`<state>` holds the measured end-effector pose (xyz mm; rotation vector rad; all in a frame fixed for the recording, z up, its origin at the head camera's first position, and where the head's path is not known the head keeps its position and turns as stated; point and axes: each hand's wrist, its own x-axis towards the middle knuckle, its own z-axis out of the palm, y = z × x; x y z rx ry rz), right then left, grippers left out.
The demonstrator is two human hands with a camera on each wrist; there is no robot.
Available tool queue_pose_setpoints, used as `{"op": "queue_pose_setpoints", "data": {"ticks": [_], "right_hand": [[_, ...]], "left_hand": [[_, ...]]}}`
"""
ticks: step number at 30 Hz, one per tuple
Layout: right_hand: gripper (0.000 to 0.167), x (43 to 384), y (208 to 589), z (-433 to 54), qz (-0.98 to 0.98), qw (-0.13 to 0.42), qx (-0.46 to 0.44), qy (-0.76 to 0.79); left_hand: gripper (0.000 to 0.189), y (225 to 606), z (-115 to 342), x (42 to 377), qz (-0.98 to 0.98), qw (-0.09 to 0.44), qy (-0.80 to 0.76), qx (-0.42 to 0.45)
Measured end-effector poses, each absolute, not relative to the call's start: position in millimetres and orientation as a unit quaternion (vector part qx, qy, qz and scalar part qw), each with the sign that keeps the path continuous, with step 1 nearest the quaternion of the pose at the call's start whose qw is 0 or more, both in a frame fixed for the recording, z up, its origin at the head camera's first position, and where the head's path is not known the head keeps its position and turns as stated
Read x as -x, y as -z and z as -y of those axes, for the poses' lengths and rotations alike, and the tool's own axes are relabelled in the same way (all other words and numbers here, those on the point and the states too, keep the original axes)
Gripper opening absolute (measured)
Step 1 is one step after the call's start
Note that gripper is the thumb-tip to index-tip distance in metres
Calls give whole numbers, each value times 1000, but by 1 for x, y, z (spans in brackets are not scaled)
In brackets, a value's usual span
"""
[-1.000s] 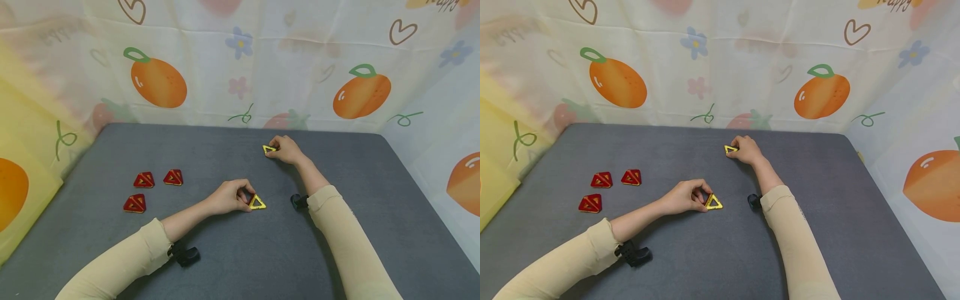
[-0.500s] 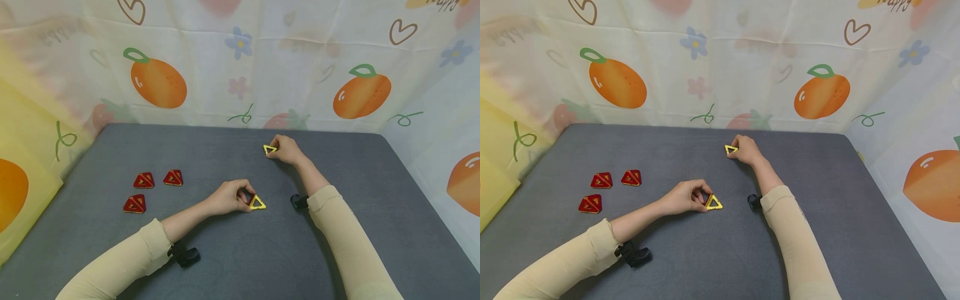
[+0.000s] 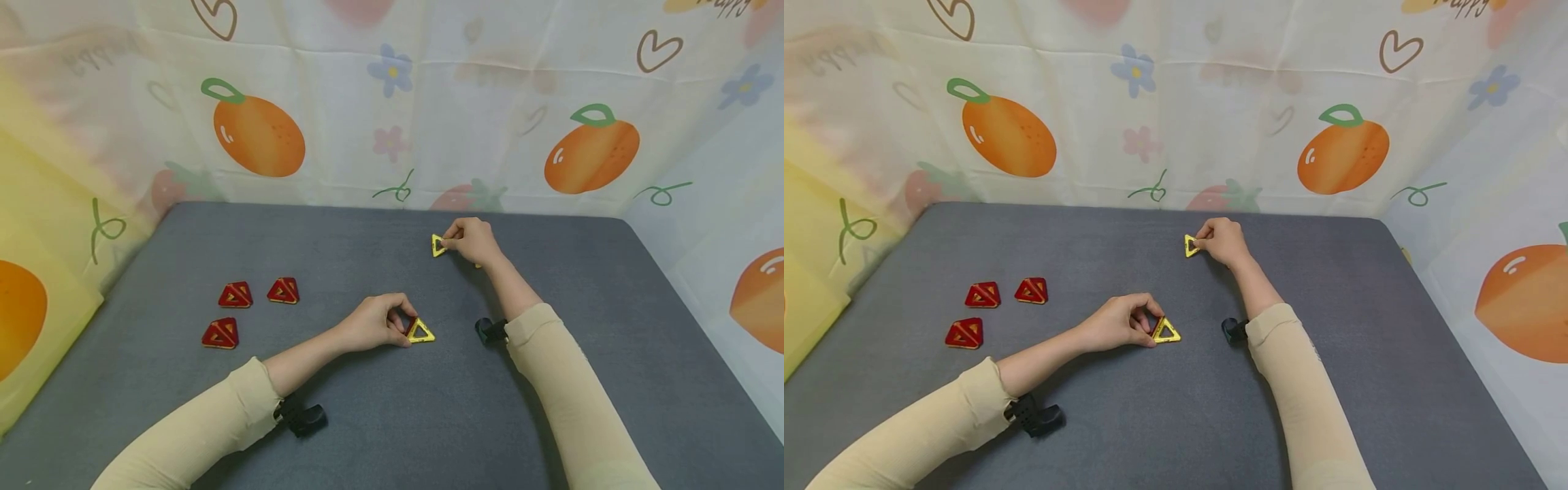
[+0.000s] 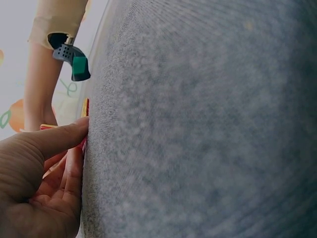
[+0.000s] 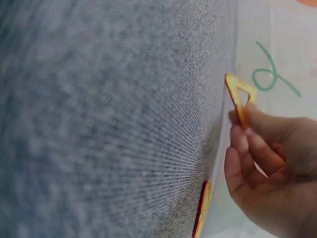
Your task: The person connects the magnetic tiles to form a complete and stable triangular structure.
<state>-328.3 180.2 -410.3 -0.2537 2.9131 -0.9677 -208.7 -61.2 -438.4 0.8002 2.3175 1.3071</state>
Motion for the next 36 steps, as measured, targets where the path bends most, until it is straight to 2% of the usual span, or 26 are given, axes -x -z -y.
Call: {"op": "queue_pose_setpoints", "data": {"ticks": [5,14,24,36], "right_hand": [[16,326,406,-180,-938,65,92,329],[28,317,398,-182,-930,114,122,329],[24,307,395,-184,-892,198,148,379],[14,276,385,-182,-892,220,183,350]], "left_hand": [[38,438,62,208,-820,180,-464,-282],[38,438,62,208,-820,179,-464,-284],[38,438,62,209,-819,185,-464,-282],[38,437,62,208,-820,186,-463,-280]]}}
